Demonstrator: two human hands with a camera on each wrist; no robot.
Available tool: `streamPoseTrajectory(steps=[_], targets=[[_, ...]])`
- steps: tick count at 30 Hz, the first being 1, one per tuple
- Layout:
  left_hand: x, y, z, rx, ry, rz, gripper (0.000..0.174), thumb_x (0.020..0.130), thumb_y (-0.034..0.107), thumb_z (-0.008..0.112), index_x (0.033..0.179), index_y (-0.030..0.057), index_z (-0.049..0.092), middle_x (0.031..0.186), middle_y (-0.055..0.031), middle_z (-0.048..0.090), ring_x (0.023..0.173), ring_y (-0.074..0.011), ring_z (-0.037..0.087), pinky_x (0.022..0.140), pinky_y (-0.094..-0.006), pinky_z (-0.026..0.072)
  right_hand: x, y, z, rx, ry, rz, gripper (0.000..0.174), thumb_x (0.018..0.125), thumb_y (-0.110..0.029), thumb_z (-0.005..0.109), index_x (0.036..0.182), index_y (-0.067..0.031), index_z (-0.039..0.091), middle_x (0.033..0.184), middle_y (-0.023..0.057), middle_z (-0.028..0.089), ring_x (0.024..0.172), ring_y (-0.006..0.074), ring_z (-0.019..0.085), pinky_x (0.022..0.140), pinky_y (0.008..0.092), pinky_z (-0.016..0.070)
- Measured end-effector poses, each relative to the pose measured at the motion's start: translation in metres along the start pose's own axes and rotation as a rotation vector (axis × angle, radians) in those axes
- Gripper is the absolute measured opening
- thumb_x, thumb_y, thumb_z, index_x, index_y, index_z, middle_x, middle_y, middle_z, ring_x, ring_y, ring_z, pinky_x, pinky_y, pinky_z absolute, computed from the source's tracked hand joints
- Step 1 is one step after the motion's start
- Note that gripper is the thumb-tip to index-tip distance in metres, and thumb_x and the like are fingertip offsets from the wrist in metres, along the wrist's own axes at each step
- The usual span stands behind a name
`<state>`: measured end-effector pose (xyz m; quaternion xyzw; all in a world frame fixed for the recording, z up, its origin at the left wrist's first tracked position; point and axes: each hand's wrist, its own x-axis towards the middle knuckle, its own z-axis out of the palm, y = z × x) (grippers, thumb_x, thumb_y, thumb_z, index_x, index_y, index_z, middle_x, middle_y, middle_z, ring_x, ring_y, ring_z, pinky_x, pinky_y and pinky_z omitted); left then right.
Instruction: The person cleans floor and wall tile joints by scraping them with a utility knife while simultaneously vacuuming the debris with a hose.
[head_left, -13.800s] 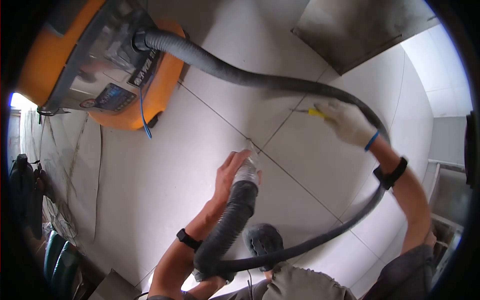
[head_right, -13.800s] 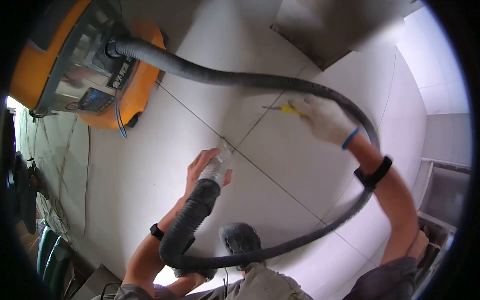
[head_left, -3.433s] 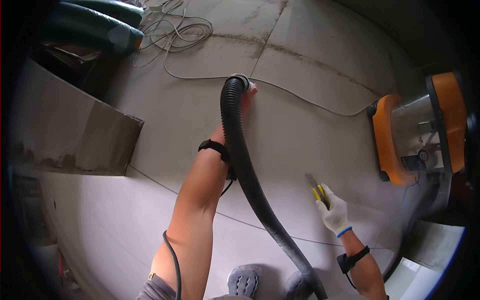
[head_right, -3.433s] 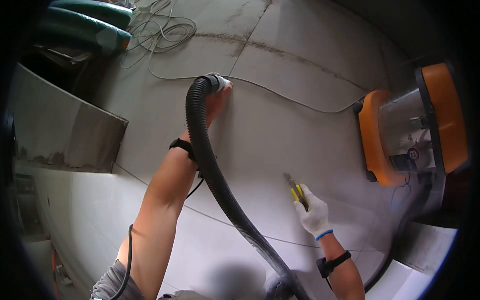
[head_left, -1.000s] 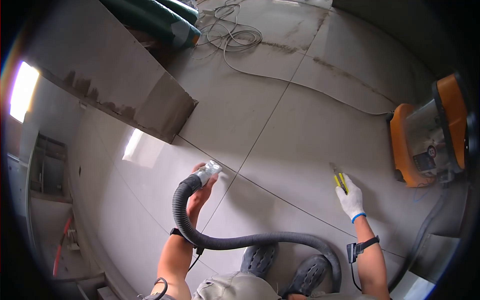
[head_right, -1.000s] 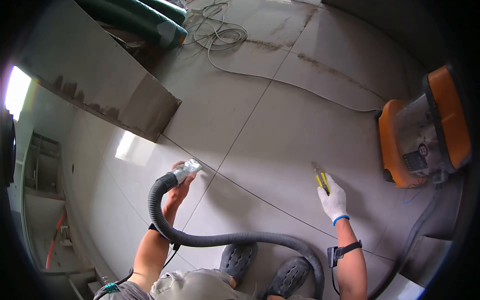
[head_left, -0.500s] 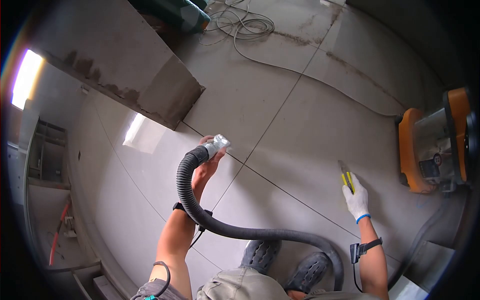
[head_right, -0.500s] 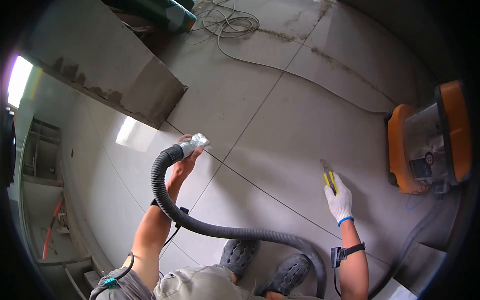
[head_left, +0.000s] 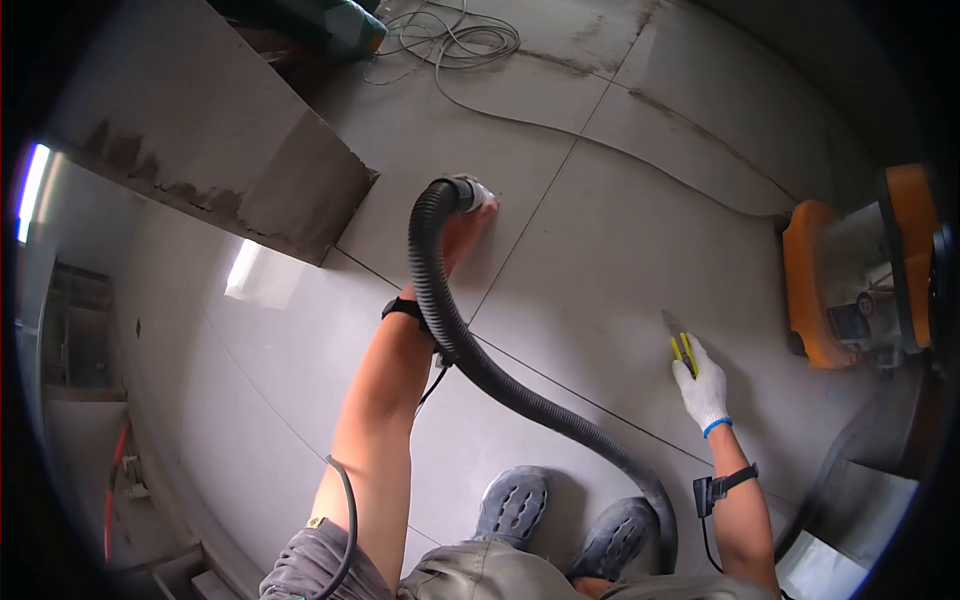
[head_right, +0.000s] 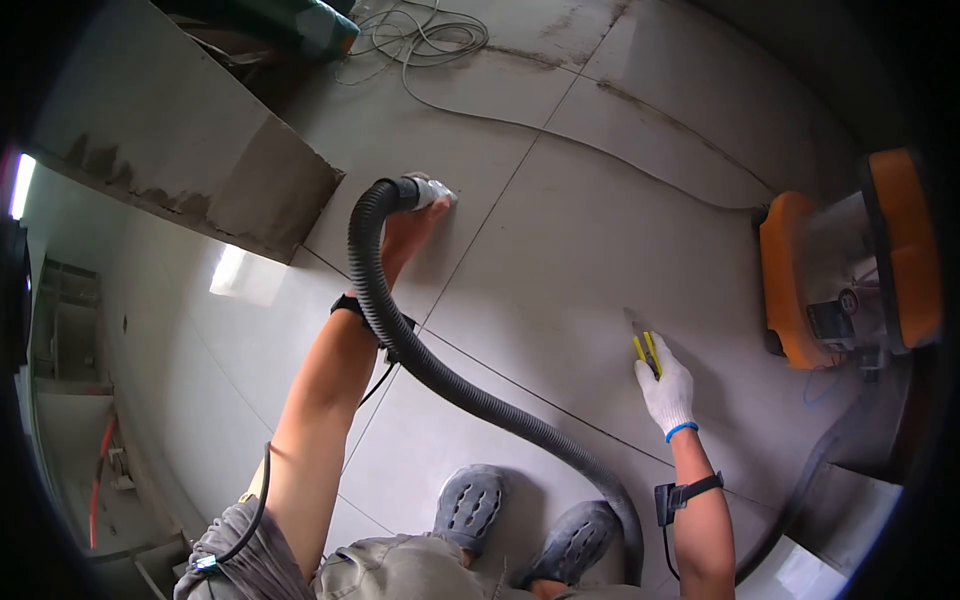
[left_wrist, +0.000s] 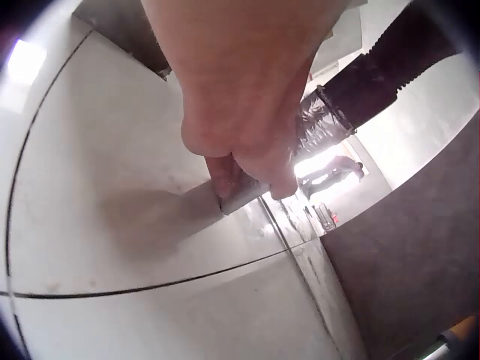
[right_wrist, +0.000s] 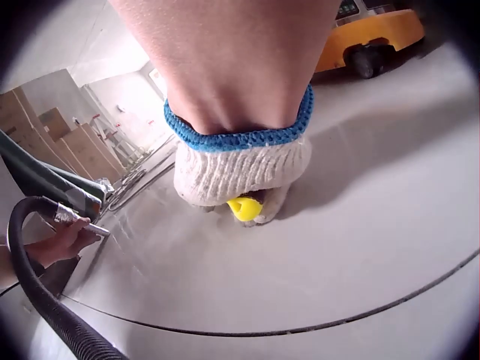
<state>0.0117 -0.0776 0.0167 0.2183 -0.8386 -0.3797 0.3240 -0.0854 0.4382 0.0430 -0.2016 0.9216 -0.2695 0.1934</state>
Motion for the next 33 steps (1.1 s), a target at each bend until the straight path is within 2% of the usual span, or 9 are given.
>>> streamPoseTrajectory(steps=[1, 3, 7, 12, 22, 24, 26, 30, 33], targets=[[0.000, -0.004, 0.003, -0.006, -0.005, 0.000, 0.029, 0.089, 0.025, 0.084, 0.100, 0.0039, 0.067, 0.085, -0.0057, 0.073, 0.078, -0.0199, 0.069, 0.077, -0.0386, 0.0589, 0.000, -0.001, 0.000, 0.004, -0.008, 0.006, 0.062, 0.099, -0.025, 0.072, 0.155, -0.0040, 0.058, 0.135, 0.0265, 0.073, 0.124, 0.0398, 0.072, 0.107, 0.0430, 0.0553], [-0.001, 0.001, 0.005, -0.474, -0.069, 0.028, 0.036, 0.089, 0.028, 0.085, 0.112, 0.0069, 0.067, 0.088, -0.0065, 0.073, 0.077, -0.0202, 0.067, 0.077, -0.0408, 0.0593, 0.001, -0.001, 0.001, -0.003, 0.004, 0.002, 0.062, 0.099, -0.025, 0.072, 0.155, -0.0039, 0.058, 0.135, 0.0263, 0.073, 0.123, 0.0398, 0.072, 0.107, 0.0429, 0.0554], [-0.056, 0.012, 0.029, -0.317, -0.187, -0.115, 0.059, 0.087, 0.033, 0.087, 0.136, 0.0167, 0.059, 0.100, -0.0111, 0.076, 0.084, -0.0243, 0.072, 0.084, -0.0429, 0.0616, 0.001, 0.001, 0.001, -0.018, 0.002, 0.014, 0.063, 0.098, -0.027, 0.072, 0.155, -0.0039, 0.058, 0.134, 0.0264, 0.073, 0.123, 0.0396, 0.073, 0.107, 0.0428, 0.0556], [-0.111, 0.068, 0.020, -0.121, -0.355, -0.246, 0.067, 0.078, 0.034, 0.094, 0.134, 0.0152, 0.061, 0.108, -0.0204, 0.075, 0.094, -0.0327, 0.075, 0.087, -0.0420, 0.0607, -0.001, 0.006, 0.006, 0.030, -0.019, 0.055, 0.064, 0.099, -0.029, 0.071, 0.156, -0.0043, 0.057, 0.135, 0.0271, 0.072, 0.124, 0.0408, 0.071, 0.107, 0.0438, 0.0551], [-0.166, 0.100, -0.016, -0.099, -0.498, -0.310, 0.069, 0.082, 0.035, 0.093, 0.137, 0.0072, 0.061, 0.118, -0.0204, 0.076, 0.106, -0.0383, 0.077, 0.097, -0.0451, 0.0607, -0.014, 0.001, 0.000, -0.075, 0.001, 0.035, 0.066, 0.099, -0.030, 0.069, 0.159, -0.0084, 0.054, 0.138, 0.0275, 0.069, 0.124, 0.0442, 0.069, 0.106, 0.0475, 0.0543], [-0.155, 0.099, 0.015, -0.201, -0.473, -0.324, 0.069, 0.078, 0.030, 0.094, 0.136, 0.0059, 0.065, 0.120, -0.0199, 0.076, 0.107, -0.0364, 0.075, 0.098, -0.0423, 0.0593, -0.012, 0.002, -0.002, -0.100, -0.022, 0.059, 0.066, 0.099, -0.031, 0.068, 0.159, -0.0086, 0.054, 0.137, 0.0266, 0.070, 0.124, 0.0442, 0.069, 0.105, 0.0477, 0.0541], [-0.142, 0.106, 0.057, -0.365, -0.650, -0.269, 0.068, 0.078, 0.030, 0.092, 0.136, 0.0063, 0.066, 0.122, -0.0207, 0.076, 0.110, -0.0360, 0.076, 0.099, -0.0425, 0.0595, -0.007, 0.013, 0.006, -0.109, -0.026, 0.002, 0.066, 0.099, -0.030, 0.068, 0.160, -0.0091, 0.053, 0.137, 0.0266, 0.070, 0.124, 0.0441, 0.068, 0.105, 0.0478, 0.0543], [-0.117, 0.128, 0.134, -0.458, -0.625, 0.164, 0.056, 0.087, 0.026, 0.083, 0.136, 0.0039, 0.065, 0.121, -0.0209, 0.075, 0.111, -0.0378, 0.075, 0.098, -0.0441, 0.0591, -0.002, 0.001, -0.001, -0.126, -0.022, -0.145, 0.062, 0.097, -0.028, 0.070, 0.155, -0.0081, 0.057, 0.130, 0.0246, 0.072, 0.118, 0.0439, 0.070, 0.101, 0.0491, 0.0557], [-0.105, 0.150, 0.116, -0.383, -0.756, 0.010, 0.050, 0.091, 0.029, 0.072, 0.134, 0.0029, 0.067, 0.128, -0.0249, 0.073, 0.120, -0.0470, 0.069, 0.105, -0.0501, 0.0551, 0.008, -0.017, -0.006, -0.213, -0.071, -0.136, 0.057, 0.096, -0.022, 0.070, 0.150, -0.0069, 0.058, 0.125, 0.0221, 0.072, 0.113, 0.0444, 0.071, 0.100, 0.0504, 0.0564]])
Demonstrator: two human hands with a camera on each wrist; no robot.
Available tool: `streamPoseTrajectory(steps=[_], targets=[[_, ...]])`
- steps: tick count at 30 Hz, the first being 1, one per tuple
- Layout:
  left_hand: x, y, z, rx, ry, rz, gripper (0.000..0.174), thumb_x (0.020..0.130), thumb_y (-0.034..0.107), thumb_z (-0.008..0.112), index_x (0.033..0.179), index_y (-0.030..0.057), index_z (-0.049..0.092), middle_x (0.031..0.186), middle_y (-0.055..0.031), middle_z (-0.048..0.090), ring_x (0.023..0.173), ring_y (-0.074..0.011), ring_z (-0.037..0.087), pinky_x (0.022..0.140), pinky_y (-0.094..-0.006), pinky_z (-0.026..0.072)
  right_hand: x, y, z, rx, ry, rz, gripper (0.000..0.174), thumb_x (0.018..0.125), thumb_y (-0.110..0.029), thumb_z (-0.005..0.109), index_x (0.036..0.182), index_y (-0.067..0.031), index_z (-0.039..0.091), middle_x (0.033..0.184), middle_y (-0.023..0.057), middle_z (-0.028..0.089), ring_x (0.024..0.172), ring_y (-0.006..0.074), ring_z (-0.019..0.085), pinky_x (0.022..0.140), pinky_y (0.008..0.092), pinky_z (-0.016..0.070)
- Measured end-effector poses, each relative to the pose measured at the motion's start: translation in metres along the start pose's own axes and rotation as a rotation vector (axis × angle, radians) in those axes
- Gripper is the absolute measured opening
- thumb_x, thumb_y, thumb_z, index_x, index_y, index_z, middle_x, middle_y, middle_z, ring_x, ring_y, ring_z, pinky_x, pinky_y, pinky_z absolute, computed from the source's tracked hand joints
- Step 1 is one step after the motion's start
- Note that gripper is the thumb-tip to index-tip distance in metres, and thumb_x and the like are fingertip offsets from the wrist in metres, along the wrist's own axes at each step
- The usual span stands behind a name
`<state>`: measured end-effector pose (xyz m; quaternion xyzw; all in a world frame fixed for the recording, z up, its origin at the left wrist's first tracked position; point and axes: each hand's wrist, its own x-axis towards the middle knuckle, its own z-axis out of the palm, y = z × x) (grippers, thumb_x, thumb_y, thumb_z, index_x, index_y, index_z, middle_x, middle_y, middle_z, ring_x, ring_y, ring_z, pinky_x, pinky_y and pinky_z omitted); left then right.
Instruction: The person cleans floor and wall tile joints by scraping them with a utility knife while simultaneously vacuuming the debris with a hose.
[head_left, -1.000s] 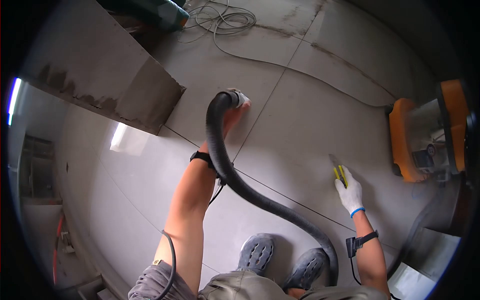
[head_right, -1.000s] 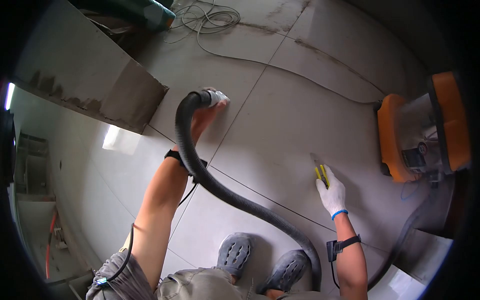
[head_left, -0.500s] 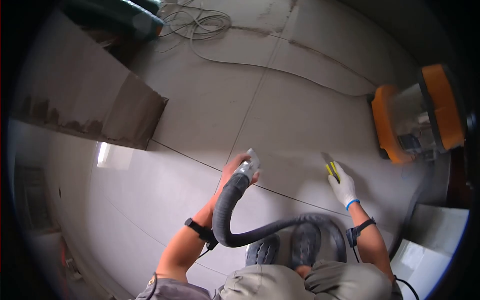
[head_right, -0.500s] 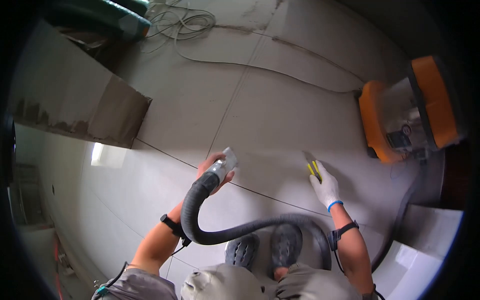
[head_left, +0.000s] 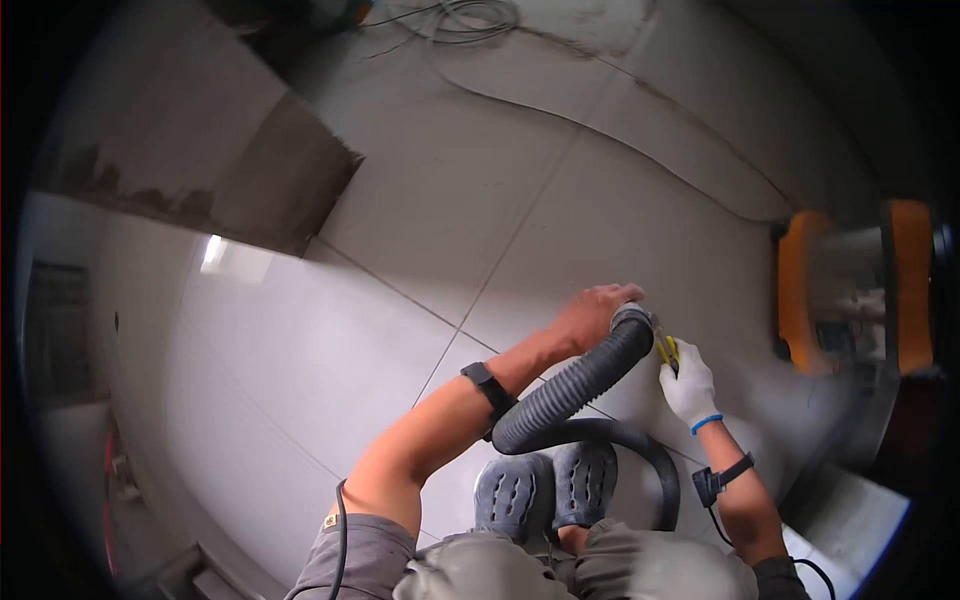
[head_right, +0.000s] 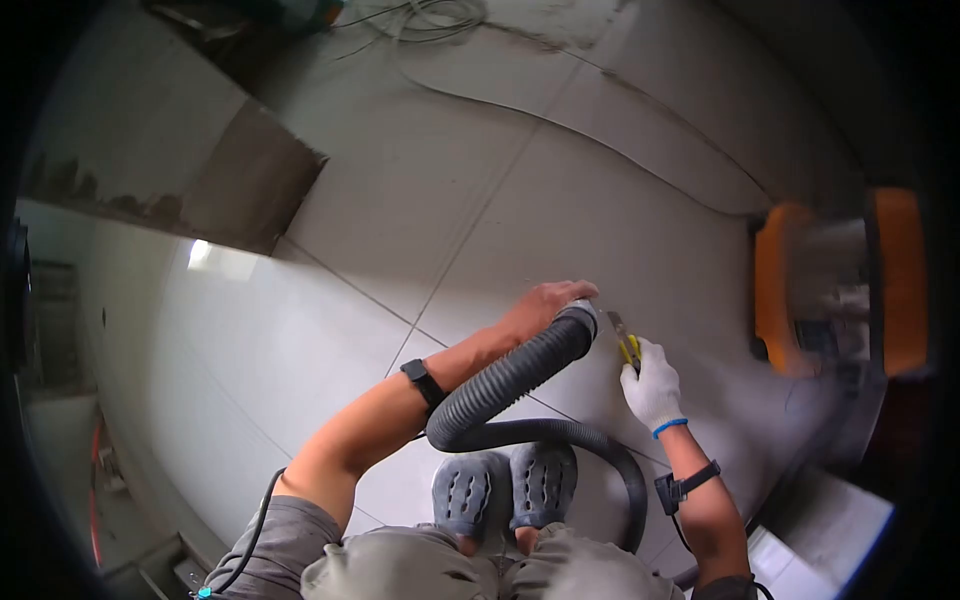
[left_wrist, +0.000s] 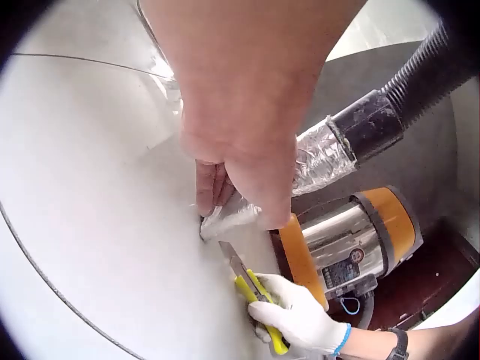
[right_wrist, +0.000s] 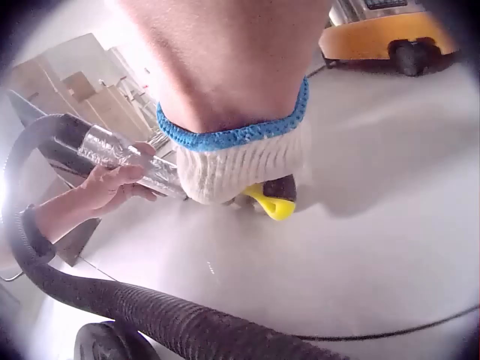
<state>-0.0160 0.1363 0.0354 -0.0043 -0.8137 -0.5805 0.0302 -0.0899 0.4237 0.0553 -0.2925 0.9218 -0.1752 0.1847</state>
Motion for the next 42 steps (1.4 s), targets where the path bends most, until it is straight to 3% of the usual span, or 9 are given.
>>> streamPoseTrajectory(steps=[4, 6, 8, 13, 16, 18, 21, 27, 42], targets=[[-0.062, -0.015, -0.025, 0.041, 0.314, -0.047, 0.057, 0.090, 0.035, 0.077, 0.136, 0.0036, 0.067, 0.133, -0.0246, 0.072, 0.125, -0.0446, 0.069, 0.109, -0.0485, 0.0543, 0.039, -0.032, -0.008, -0.005, -0.100, -0.003, 0.057, 0.099, -0.020, 0.068, 0.153, -0.0066, 0.056, 0.131, 0.0235, 0.072, 0.117, 0.0448, 0.071, 0.102, 0.0502, 0.0566], [-0.110, 0.005, -0.057, 0.183, 0.385, -0.464, 0.072, 0.082, 0.035, 0.090, 0.144, 0.0107, 0.063, 0.125, -0.0171, 0.075, 0.112, -0.0350, 0.074, 0.100, -0.0447, 0.0589, 0.057, -0.083, -0.025, 0.007, -0.201, -0.063, 0.061, 0.103, -0.029, 0.065, 0.157, -0.0063, 0.051, 0.137, 0.0263, 0.070, 0.124, 0.0451, 0.069, 0.105, 0.0501, 0.0556], [-0.172, 0.001, -0.083, 0.056, 0.508, -0.613, 0.067, 0.087, 0.033, 0.090, 0.142, 0.0065, 0.061, 0.115, -0.0173, 0.074, 0.101, -0.0241, 0.073, 0.088, -0.0401, 0.0606, 0.058, -0.115, -0.020, 0.066, -0.238, -0.142, 0.061, 0.104, -0.030, 0.063, 0.158, -0.0063, 0.050, 0.135, 0.0266, 0.070, 0.123, 0.0455, 0.069, 0.105, 0.0514, 0.0552], [-0.272, 0.014, -0.103, 0.152, 0.919, -0.666, 0.064, 0.092, 0.037, 0.087, 0.139, 0.0044, 0.057, 0.108, -0.0143, 0.072, 0.097, -0.0206, 0.070, 0.084, -0.0382, 0.0595, 0.072, -0.167, 0.039, 0.102, -0.421, -0.445, 0.059, 0.107, -0.028, 0.055, 0.162, -0.0083, 0.046, 0.123, 0.0293, 0.071, 0.109, 0.0484, 0.071, 0.095, 0.0558, 0.0574], [-0.279, 0.024, -0.089, 0.217, 0.969, -0.668, 0.067, 0.091, 0.041, 0.088, 0.139, 0.0047, 0.057, 0.107, -0.0147, 0.072, 0.095, -0.0214, 0.070, 0.083, -0.0399, 0.0598, 0.080, -0.203, 0.058, -0.057, -0.551, -0.482, 0.059, 0.107, -0.025, 0.052, 0.165, -0.0142, 0.044, 0.111, 0.0298, 0.069, 0.094, 0.0484, 0.072, 0.084, 0.0574, 0.0595], [-0.276, 0.019, -0.086, 0.228, 0.983, -0.686, 0.067, 0.091, 0.042, 0.087, 0.139, 0.0050, 0.057, 0.106, -0.0147, 0.072, 0.094, -0.0221, 0.070, 0.083, -0.0403, 0.0597, 0.093, -0.217, 0.065, -0.137, -0.541, -0.701, 0.057, 0.108, -0.026, 0.052, 0.165, -0.0213, 0.047, 0.107, 0.0285, 0.067, 0.086, 0.0453, 0.073, 0.077, 0.0549, 0.0614], [-0.270, 0.009, -0.090, 0.207, 1.004, -0.693, 0.065, 0.086, 0.031, 0.089, 0.137, 0.0032, 0.058, 0.105, -0.0168, 0.071, 0.094, -0.0251, 0.071, 0.086, -0.0402, 0.0595, 0.108, -0.233, 0.063, -0.313, -0.597, -0.777, 0.055, 0.109, -0.026, 0.053, 0.163, -0.0289, 0.051, 0.107, 0.0264, 0.068, 0.084, 0.0419, 0.075, 0.077, 0.0528, 0.0619], [-0.273, -0.017, -0.091, 0.251, 0.974, -0.525, 0.071, 0.089, 0.042, 0.088, 0.141, 0.0064, 0.055, 0.111, -0.0166, 0.069, 0.095, -0.0237, 0.070, 0.085, -0.0402, 0.0600, 0.138, -0.244, 0.058, -0.456, -0.601, -0.923, 0.057, 0.106, -0.018, 0.054, 0.158, -0.0399, 0.057, 0.108, 0.0237, 0.070, 0.084, 0.0382, 0.076, 0.075, 0.0494, 0.0629], [-0.258, -0.013, -0.090, 0.183, 1.011, -0.546, 0.069, 0.086, 0.036, 0.089, 0.139, 0.0046, 0.056, 0.110, -0.0157, 0.071, 0.095, -0.0228, 0.071, 0.087, -0.0388, 0.0602, 0.142, -0.262, 0.057, -0.561, -0.592, -0.984, 0.066, 0.096, -0.005, 0.060, 0.153, -0.0382, 0.064, 0.109, 0.0223, 0.072, 0.081, 0.0338, 0.077, 0.070, 0.0456, 0.0639]])
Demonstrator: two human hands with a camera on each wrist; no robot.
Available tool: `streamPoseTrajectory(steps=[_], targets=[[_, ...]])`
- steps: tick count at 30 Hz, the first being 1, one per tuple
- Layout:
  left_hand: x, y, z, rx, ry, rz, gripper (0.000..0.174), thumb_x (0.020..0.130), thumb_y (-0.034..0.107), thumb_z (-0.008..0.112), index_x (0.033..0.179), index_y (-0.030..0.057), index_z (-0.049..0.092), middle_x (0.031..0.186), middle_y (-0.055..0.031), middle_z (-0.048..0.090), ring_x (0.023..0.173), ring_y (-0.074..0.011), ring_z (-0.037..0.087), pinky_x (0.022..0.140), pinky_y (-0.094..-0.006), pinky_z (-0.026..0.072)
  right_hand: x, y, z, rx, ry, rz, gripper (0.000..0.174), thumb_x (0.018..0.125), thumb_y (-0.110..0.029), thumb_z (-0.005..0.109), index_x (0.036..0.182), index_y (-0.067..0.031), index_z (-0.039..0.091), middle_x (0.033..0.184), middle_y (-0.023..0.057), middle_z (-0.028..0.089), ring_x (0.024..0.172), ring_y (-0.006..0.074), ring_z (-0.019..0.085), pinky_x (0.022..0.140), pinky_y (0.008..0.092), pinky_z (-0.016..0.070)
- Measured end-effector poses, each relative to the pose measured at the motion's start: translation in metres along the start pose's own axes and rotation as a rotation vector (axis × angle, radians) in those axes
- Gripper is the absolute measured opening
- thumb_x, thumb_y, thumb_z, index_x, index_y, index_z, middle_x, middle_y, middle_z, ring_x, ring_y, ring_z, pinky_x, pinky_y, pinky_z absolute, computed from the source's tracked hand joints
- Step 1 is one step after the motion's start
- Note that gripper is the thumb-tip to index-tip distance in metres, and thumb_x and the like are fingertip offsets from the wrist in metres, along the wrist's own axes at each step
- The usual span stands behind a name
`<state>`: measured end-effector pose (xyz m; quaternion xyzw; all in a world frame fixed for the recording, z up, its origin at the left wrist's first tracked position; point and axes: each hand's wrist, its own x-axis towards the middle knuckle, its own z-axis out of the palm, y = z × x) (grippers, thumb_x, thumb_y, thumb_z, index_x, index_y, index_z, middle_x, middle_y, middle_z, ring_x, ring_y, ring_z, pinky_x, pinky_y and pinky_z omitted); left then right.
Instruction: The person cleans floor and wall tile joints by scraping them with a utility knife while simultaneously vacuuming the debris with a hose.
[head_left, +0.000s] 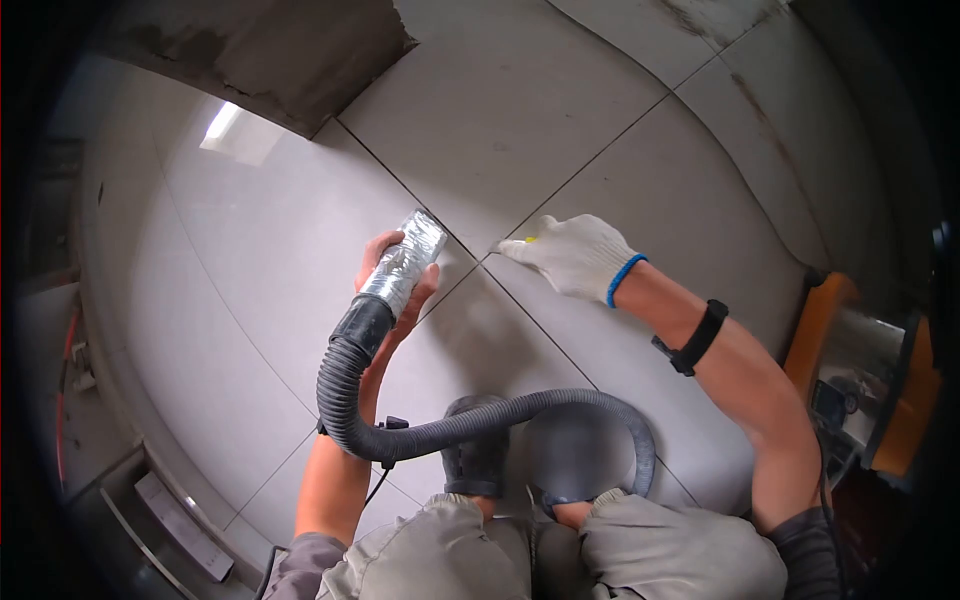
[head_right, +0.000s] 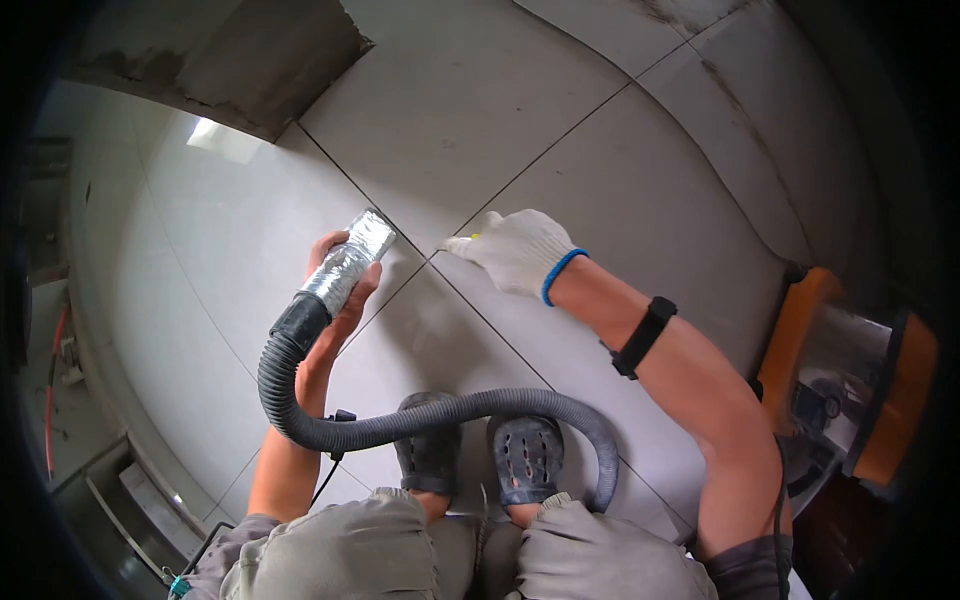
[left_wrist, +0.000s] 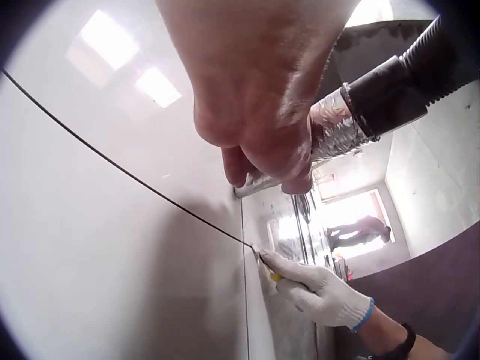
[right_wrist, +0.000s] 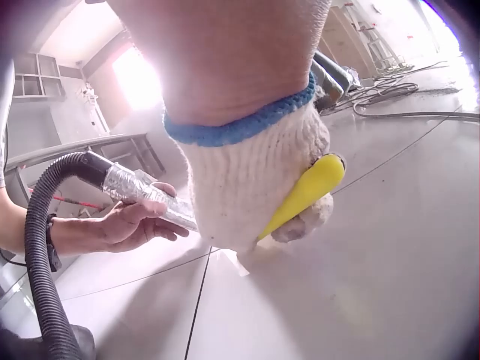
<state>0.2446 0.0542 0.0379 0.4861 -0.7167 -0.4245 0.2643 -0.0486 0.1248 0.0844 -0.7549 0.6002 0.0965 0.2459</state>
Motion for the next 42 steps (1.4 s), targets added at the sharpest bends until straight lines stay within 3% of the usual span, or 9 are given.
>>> streamPoseTrajectory(steps=[4, 6, 12, 14, 17, 24, 34, 40, 42], targets=[[0.003, -0.006, 0.000, 0.042, 0.002, 0.065, 0.074, 0.089, 0.046, 0.087, 0.140, 0.0038, 0.056, 0.113, -0.0165, 0.069, 0.099, -0.0242, 0.069, 0.089, -0.0406, 0.0597, 0.004, -0.004, 0.013, 0.074, 0.102, -0.029, 0.064, 0.097, -0.007, 0.061, 0.153, -0.0369, 0.064, 0.106, 0.0213, 0.073, 0.081, 0.0346, 0.077, 0.071, 0.0471, 0.0639], [0.003, -0.002, -0.003, 0.034, 0.006, 0.077, 0.074, 0.088, 0.047, 0.088, 0.140, 0.0036, 0.056, 0.113, -0.0165, 0.069, 0.099, -0.0243, 0.069, 0.089, -0.0405, 0.0596, -0.001, -0.010, -0.003, 0.044, -0.049, 0.028, 0.064, 0.097, -0.008, 0.061, 0.155, -0.0348, 0.062, 0.109, 0.0218, 0.073, 0.085, 0.0351, 0.077, 0.074, 0.0478, 0.0639], [-0.001, -0.002, -0.003, 0.000, -0.012, 0.047, 0.074, 0.086, 0.043, 0.089, 0.140, 0.0024, 0.057, 0.114, -0.0160, 0.069, 0.101, -0.0245, 0.069, 0.091, -0.0400, 0.0588, 0.003, -0.023, -0.005, 0.106, -0.059, 0.054, 0.063, 0.098, -0.009, 0.060, 0.157, -0.0319, 0.060, 0.114, 0.0226, 0.072, 0.093, 0.0360, 0.077, 0.078, 0.0479, 0.0638], [0.001, -0.003, -0.002, -0.031, 0.006, 0.027, 0.069, 0.082, 0.029, 0.091, 0.137, 0.0039, 0.059, 0.113, -0.0149, 0.070, 0.097, -0.0225, 0.071, 0.089, -0.0374, 0.0593, 0.002, -0.025, -0.006, 0.109, -0.067, 0.079, 0.063, 0.099, -0.009, 0.059, 0.158, -0.0319, 0.059, 0.114, 0.0225, 0.072, 0.094, 0.0362, 0.077, 0.078, 0.0481, 0.0638], [-0.001, 0.002, -0.005, 0.008, -0.011, 0.022, 0.073, 0.086, 0.040, 0.089, 0.140, 0.0021, 0.057, 0.114, -0.0154, 0.069, 0.102, -0.0230, 0.069, 0.093, -0.0394, 0.0581, -0.001, -0.035, -0.005, 0.145, -0.118, 0.127, 0.064, 0.100, -0.009, 0.058, 0.160, -0.0319, 0.056, 0.116, 0.0227, 0.072, 0.096, 0.0366, 0.077, 0.079, 0.0484, 0.0640], [0.000, -0.002, -0.006, 0.022, -0.025, 0.015, 0.068, 0.085, 0.035, 0.087, 0.138, 0.0060, 0.058, 0.113, -0.0139, 0.069, 0.099, -0.0226, 0.069, 0.090, -0.0399, 0.0585, -0.006, -0.050, -0.006, 0.164, -0.128, 0.236, 0.065, 0.102, -0.010, 0.054, 0.163, -0.0317, 0.051, 0.124, 0.0244, 0.070, 0.097, 0.0375, 0.078, 0.082, 0.0477, 0.0653], [0.000, 0.000, -0.007, -0.034, -0.046, 0.003, 0.070, 0.085, 0.037, 0.088, 0.139, 0.0049, 0.057, 0.116, -0.0152, 0.068, 0.100, -0.0238, 0.069, 0.091, -0.0398, 0.0587, 0.002, -0.057, -0.010, 0.141, -0.162, 0.236, 0.063, 0.101, -0.011, 0.054, 0.162, -0.0268, 0.053, 0.119, 0.0241, 0.072, 0.097, 0.0369, 0.078, 0.081, 0.0484, 0.0648], [0.000, -0.005, -0.004, 0.020, -0.032, 0.043, 0.070, 0.085, 0.035, 0.088, 0.140, 0.0048, 0.056, 0.114, -0.0151, 0.068, 0.100, -0.0232, 0.069, 0.091, -0.0395, 0.0586, -0.001, -0.059, -0.002, 0.182, -0.186, 0.284, 0.072, 0.098, -0.010, 0.055, 0.166, -0.0328, 0.046, 0.123, 0.0270, 0.068, 0.095, 0.0402, 0.077, 0.083, 0.0492, 0.0639], [-0.002, -0.005, -0.004, -0.013, -0.045, 0.007, 0.070, 0.085, 0.035, 0.088, 0.140, 0.0050, 0.056, 0.115, -0.0149, 0.068, 0.101, -0.0232, 0.069, 0.091, -0.0396, 0.0585, -0.003, -0.061, 0.006, 0.212, -0.119, 0.323, 0.061, 0.103, -0.013, 0.052, 0.162, -0.0273, 0.053, 0.119, 0.0239, 0.070, 0.094, 0.0395, 0.077, 0.079, 0.0499, 0.0645]])
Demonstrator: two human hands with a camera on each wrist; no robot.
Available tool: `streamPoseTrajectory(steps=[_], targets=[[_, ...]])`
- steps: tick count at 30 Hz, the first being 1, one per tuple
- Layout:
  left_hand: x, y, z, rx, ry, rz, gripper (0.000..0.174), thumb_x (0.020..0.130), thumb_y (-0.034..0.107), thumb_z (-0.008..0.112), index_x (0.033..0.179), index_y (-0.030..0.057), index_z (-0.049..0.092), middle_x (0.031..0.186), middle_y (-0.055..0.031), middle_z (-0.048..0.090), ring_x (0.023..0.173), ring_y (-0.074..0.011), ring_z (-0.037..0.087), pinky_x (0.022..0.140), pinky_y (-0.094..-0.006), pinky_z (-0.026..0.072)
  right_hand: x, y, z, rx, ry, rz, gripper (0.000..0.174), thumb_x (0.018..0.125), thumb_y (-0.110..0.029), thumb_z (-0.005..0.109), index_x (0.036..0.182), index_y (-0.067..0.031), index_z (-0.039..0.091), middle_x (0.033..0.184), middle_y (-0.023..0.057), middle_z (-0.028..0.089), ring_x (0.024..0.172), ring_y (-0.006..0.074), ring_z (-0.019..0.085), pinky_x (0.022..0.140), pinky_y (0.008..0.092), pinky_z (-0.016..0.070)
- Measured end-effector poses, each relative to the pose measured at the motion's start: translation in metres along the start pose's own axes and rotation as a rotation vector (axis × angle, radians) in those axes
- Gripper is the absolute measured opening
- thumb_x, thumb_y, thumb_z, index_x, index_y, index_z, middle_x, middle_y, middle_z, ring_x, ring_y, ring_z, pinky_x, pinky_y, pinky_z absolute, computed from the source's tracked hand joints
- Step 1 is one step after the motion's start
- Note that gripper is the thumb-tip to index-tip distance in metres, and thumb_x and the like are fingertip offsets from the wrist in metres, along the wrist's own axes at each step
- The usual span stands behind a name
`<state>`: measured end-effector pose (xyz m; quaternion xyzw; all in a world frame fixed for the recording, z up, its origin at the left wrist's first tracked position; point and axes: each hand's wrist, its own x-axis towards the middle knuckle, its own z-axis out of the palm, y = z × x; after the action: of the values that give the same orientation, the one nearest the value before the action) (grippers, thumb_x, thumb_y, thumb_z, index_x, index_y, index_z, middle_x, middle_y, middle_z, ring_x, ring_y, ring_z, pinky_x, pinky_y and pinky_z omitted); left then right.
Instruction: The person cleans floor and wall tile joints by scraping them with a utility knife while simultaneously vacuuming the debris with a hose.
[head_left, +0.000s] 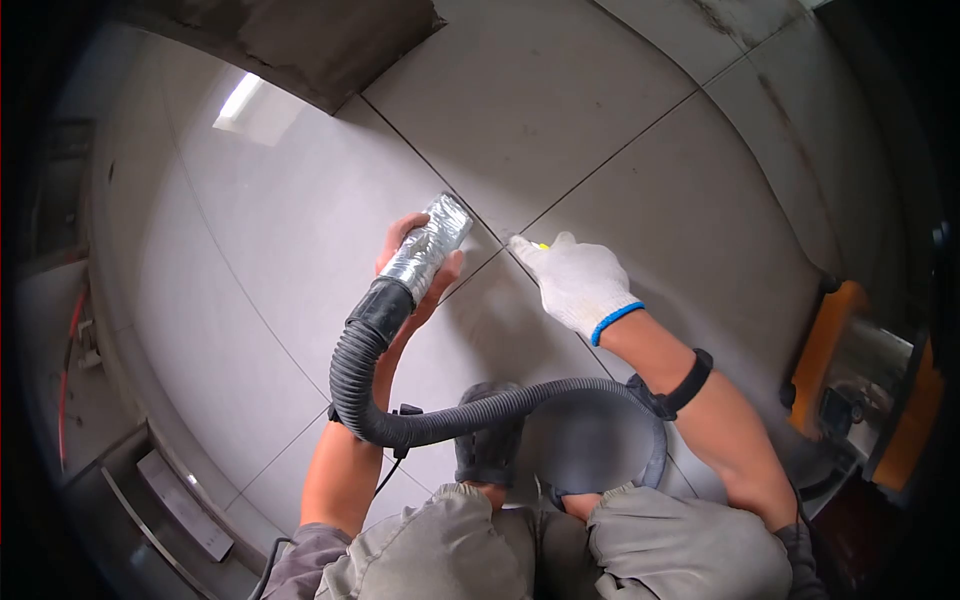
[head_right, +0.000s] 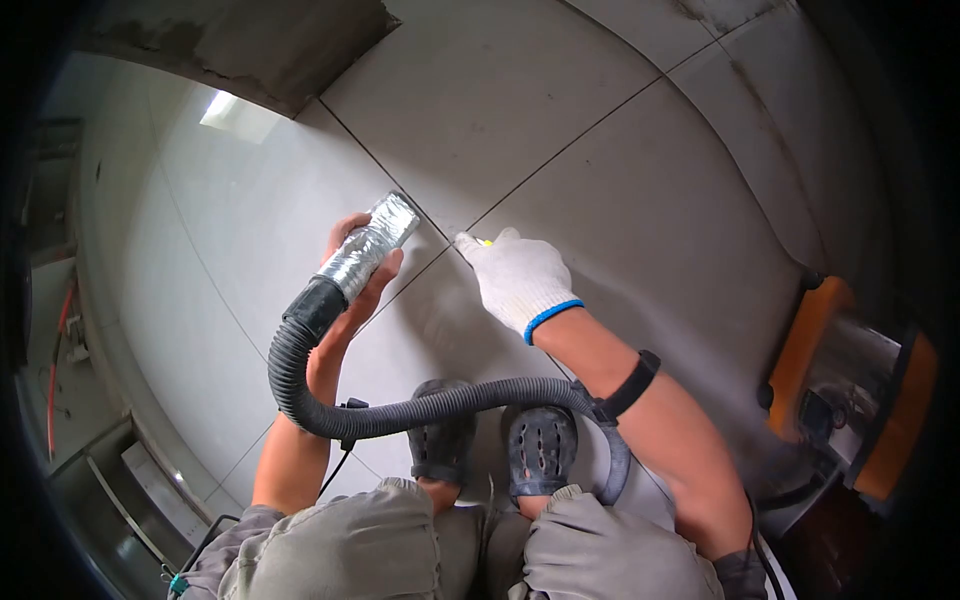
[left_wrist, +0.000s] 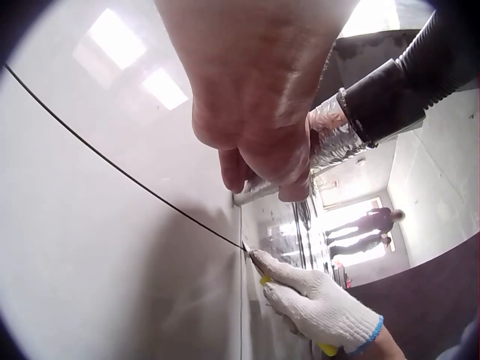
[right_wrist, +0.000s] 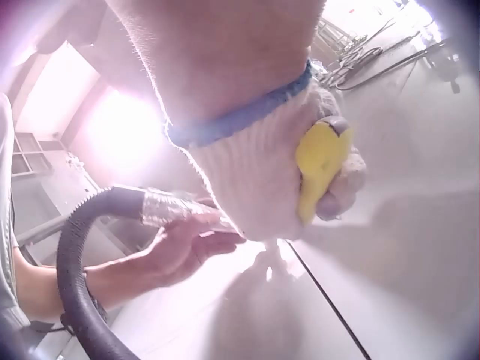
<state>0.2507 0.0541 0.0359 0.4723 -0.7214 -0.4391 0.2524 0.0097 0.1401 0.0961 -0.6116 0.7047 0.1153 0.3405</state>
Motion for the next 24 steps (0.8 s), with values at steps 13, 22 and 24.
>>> streamPoseTrajectory(steps=[13, 22, 24], targets=[[0.002, -0.002, 0.004, -0.031, 0.016, -0.002, 0.068, 0.085, 0.033, 0.089, 0.138, 0.0062, 0.056, 0.111, -0.0122, 0.067, 0.099, -0.0204, 0.067, 0.091, -0.0367, 0.0574, 0.017, -0.006, -0.007, 0.061, 0.033, -0.050, 0.069, 0.096, -0.010, 0.055, 0.162, -0.0261, 0.051, 0.115, 0.0271, 0.074, 0.099, 0.0427, 0.077, 0.085, 0.0520, 0.0637], [0.002, -0.003, -0.001, -0.005, -0.023, 0.045, 0.067, 0.085, 0.030, 0.090, 0.138, 0.0052, 0.057, 0.109, -0.0117, 0.069, 0.096, -0.0194, 0.067, 0.088, -0.0357, 0.0576, 0.030, -0.014, -0.017, 0.064, -0.003, -0.045, 0.067, 0.094, -0.009, 0.057, 0.159, -0.0235, 0.055, 0.110, 0.0213, 0.078, 0.098, 0.0392, 0.078, 0.085, 0.0508, 0.0644], [0.004, 0.000, -0.002, -0.021, -0.035, 0.006, 0.066, 0.085, 0.029, 0.089, 0.137, 0.0051, 0.058, 0.109, -0.0119, 0.069, 0.096, -0.0200, 0.068, 0.088, -0.0357, 0.0579, 0.032, -0.014, -0.014, 0.023, 0.068, -0.066, 0.064, 0.094, -0.009, 0.058, 0.157, -0.0230, 0.056, 0.108, 0.0204, 0.078, 0.096, 0.0391, 0.078, 0.083, 0.0508, 0.0646]])
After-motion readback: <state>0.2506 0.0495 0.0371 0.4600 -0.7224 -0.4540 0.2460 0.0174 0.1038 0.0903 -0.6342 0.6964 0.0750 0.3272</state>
